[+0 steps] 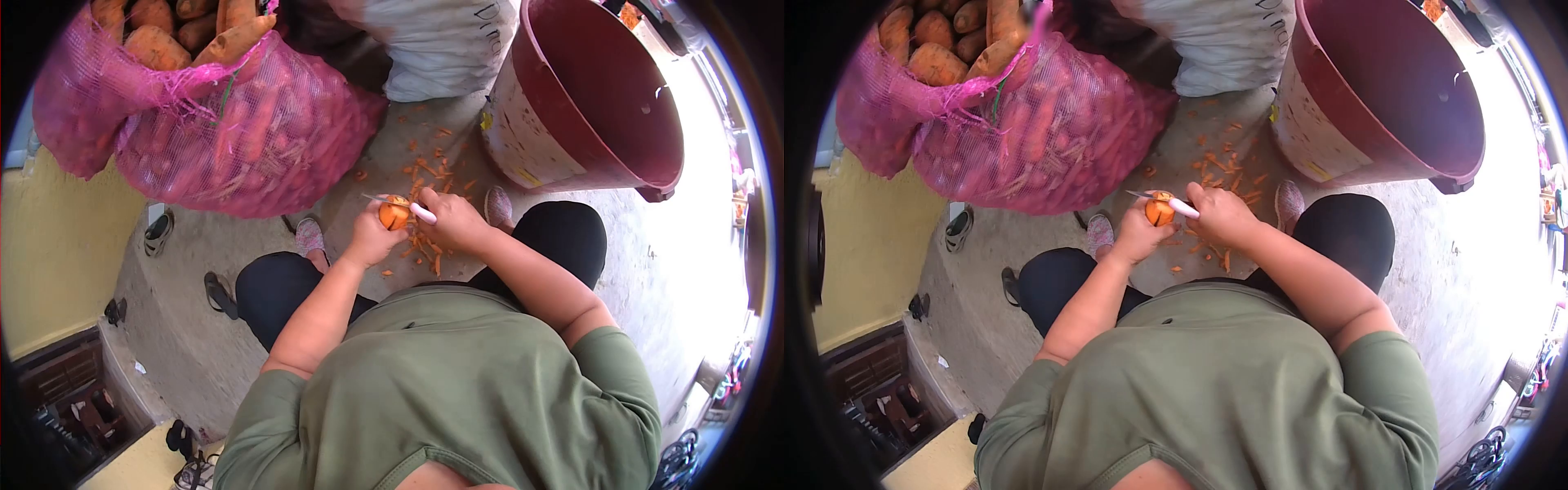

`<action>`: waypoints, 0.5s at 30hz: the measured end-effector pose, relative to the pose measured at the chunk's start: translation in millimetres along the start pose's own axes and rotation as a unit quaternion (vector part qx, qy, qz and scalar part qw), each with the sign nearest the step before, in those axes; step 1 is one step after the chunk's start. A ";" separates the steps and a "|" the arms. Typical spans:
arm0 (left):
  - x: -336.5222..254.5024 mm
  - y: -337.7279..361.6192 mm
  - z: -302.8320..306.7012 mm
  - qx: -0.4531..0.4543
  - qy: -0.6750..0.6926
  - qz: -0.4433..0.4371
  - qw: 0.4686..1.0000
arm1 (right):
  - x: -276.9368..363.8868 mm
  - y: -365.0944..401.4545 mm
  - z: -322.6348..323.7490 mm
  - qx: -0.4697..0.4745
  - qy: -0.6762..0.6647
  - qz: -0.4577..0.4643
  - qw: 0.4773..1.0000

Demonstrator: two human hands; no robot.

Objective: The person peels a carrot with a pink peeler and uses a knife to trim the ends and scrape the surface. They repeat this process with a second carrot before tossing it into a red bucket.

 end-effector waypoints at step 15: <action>-0.1 -0.9 -4.1 -0.016 -0.104 0.062 0.992 | -13.8 4.5 -18.1 0.025 0.207 -0.072 0.975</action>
Point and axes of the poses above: each hand's wrist, its own y-axis away from the middle knuckle, its own z-axis out of the back of the hand, x = y × z, the point moved 6 cm from there along -y, towards the middle knuckle, and after that the axes turned 8 degrees about -y, right-handed, at the moved point
